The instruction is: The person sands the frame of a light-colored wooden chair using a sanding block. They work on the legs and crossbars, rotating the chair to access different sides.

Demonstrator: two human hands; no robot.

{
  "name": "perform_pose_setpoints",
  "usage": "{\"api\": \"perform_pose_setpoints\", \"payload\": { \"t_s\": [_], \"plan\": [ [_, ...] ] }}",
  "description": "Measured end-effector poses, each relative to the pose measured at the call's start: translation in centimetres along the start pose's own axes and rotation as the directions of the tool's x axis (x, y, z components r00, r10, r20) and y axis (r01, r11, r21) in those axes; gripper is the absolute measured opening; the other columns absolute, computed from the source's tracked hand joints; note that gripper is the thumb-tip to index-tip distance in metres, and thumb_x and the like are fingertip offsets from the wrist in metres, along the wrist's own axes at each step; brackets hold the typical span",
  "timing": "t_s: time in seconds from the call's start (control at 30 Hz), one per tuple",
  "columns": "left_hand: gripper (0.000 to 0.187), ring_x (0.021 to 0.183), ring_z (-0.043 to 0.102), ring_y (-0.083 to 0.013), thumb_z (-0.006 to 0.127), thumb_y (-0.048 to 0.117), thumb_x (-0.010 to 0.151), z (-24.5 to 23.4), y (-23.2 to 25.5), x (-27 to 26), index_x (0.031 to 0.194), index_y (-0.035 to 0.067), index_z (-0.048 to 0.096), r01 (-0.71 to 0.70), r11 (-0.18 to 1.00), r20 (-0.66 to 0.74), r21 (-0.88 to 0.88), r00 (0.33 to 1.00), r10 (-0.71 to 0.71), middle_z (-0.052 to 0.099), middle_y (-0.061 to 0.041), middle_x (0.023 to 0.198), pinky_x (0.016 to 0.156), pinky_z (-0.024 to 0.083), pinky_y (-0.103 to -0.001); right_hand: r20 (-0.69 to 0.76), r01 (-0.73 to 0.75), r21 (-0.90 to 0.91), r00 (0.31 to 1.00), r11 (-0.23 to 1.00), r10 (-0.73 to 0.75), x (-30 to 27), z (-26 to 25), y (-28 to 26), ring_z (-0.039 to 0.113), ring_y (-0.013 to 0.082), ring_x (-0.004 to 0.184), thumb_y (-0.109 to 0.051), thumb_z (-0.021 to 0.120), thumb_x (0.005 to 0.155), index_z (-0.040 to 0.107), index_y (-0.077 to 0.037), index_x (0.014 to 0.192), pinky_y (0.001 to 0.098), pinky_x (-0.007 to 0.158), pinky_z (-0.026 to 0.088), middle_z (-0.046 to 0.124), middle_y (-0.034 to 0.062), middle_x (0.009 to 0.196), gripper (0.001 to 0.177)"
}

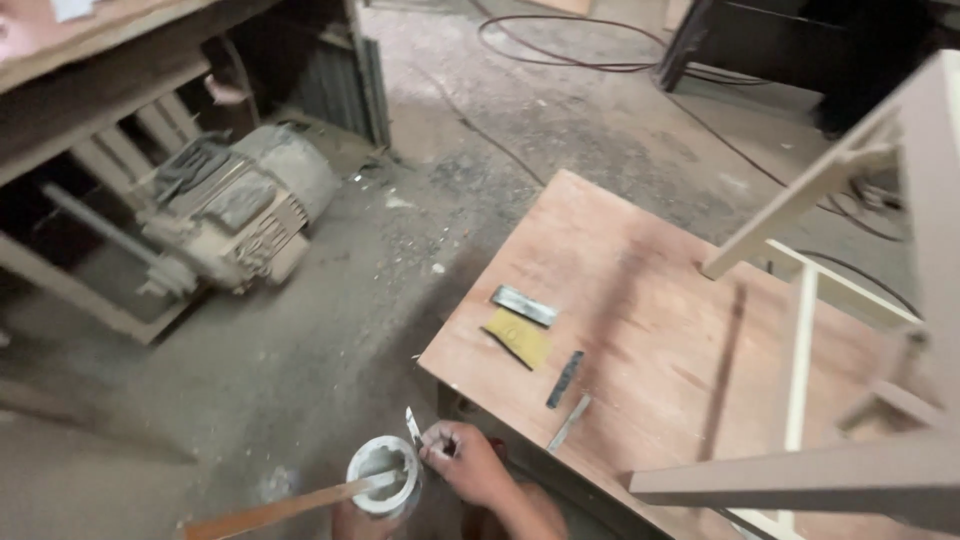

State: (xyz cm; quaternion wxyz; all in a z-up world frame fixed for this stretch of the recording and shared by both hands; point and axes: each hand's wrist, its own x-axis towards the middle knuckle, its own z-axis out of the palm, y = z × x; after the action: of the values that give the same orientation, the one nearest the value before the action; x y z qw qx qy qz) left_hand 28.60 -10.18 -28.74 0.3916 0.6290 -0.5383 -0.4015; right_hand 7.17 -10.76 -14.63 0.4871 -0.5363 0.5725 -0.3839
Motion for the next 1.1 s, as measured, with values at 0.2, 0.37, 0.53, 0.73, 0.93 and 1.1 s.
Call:
{"api": "perform_pose_setpoints", "payload": {
  "t_s": [0.2,0.37,0.53,0.73,0.93,1.1],
  "plan": [
    [0.076,0.100,0.078,-0.0206,0.099,0.053,0.049,6.9,-12.1,0.7,0.111,0.016,0.076,-0.079,0.981,-0.160,0.177,0.981,0.108,0.083,-0.004,0.102,0.089,0.059,-0.036,0.057,-0.147,-0.344,0.983,0.927,0.176,-0.3,4.5,10.5,0.070,0.0126,0.077,-0.015,0.067,0.085,0.069,-0.015,0.078,0.0334,0.073,0.049,0.076,0.0023,0.077,0.007],
    [0.132,0.103,0.073,-0.0186,0.101,0.009,0.047,12.3,-18.4,4.3,0.159,0.013,0.032,0.121,0.972,-0.252,-0.200,0.952,-0.171,0.076,-0.009,0.118,0.095,0.055,-0.031,0.062,-0.069,-0.324,0.994,0.944,0.094,1.0,2.4,14.5,0.074,0.0173,0.084,-0.005,0.060,0.078,0.073,-0.017,0.087,0.0295,0.081,0.055,0.080,0.0023,0.089,0.020],
    [0.098,0.136,0.056,-0.0303,0.083,0.037,0.070,13.8,-22.5,6.9,0.155,0.009,0.041,0.361,0.932,-0.306,-0.035,0.884,-0.354,0.064,-0.016,0.141,0.112,0.042,-0.037,0.068,-0.244,-0.413,0.952,0.878,0.297,2.4,3.4,13.6,0.070,0.0203,0.073,-0.016,0.067,0.086,0.067,-0.017,0.082,0.0358,0.073,0.051,0.076,0.0056,0.078,0.004],
    [0.077,0.131,0.060,-0.0281,0.072,0.051,0.085,11.7,-17.4,3.3,0.148,0.011,0.052,0.768,0.564,-0.004,-0.302,0.591,-0.807,0.064,-0.009,0.143,0.103,0.048,-0.042,0.053,-0.351,-0.471,0.905,0.810,0.423,4.8,4.4,13.2,0.072,0.0258,0.090,-0.019,0.067,0.089,0.071,-0.016,0.093,0.0359,0.083,0.051,0.078,0.0048,0.092,0.007],
    [0.039,0.069,0.072,-0.0272,0.071,0.016,0.093,12.4,-9.4,-5.4,0.127,0.000,0.063,0.630,0.337,0.422,-0.700,0.745,-0.516,0.073,-0.018,0.092,0.059,0.061,-0.038,-0.001,-0.359,-0.459,0.915,0.813,0.404,4.7,4.4,15.1,0.073,0.0224,0.088,-0.022,0.070,0.086,0.076,-0.015,0.090,0.0336,0.082,0.054,0.081,0.0036,0.090,0.010],
    [0.026,0.071,0.077,-0.0326,0.069,0.013,0.096,11.4,-9.8,-2.4,0.114,-0.006,0.070,0.643,0.465,0.358,-0.608,0.745,-0.563,0.075,-0.025,0.084,0.061,0.067,-0.043,-0.002,-0.374,-0.438,0.910,0.817,0.415,4.5,3.6,14.2,0.078,0.0170,0.094,-0.019,0.064,0.081,0.081,-0.017,0.106,0.0272,0.087,0.057,0.084,0.0027,0.101,0.030]
  ]
}}
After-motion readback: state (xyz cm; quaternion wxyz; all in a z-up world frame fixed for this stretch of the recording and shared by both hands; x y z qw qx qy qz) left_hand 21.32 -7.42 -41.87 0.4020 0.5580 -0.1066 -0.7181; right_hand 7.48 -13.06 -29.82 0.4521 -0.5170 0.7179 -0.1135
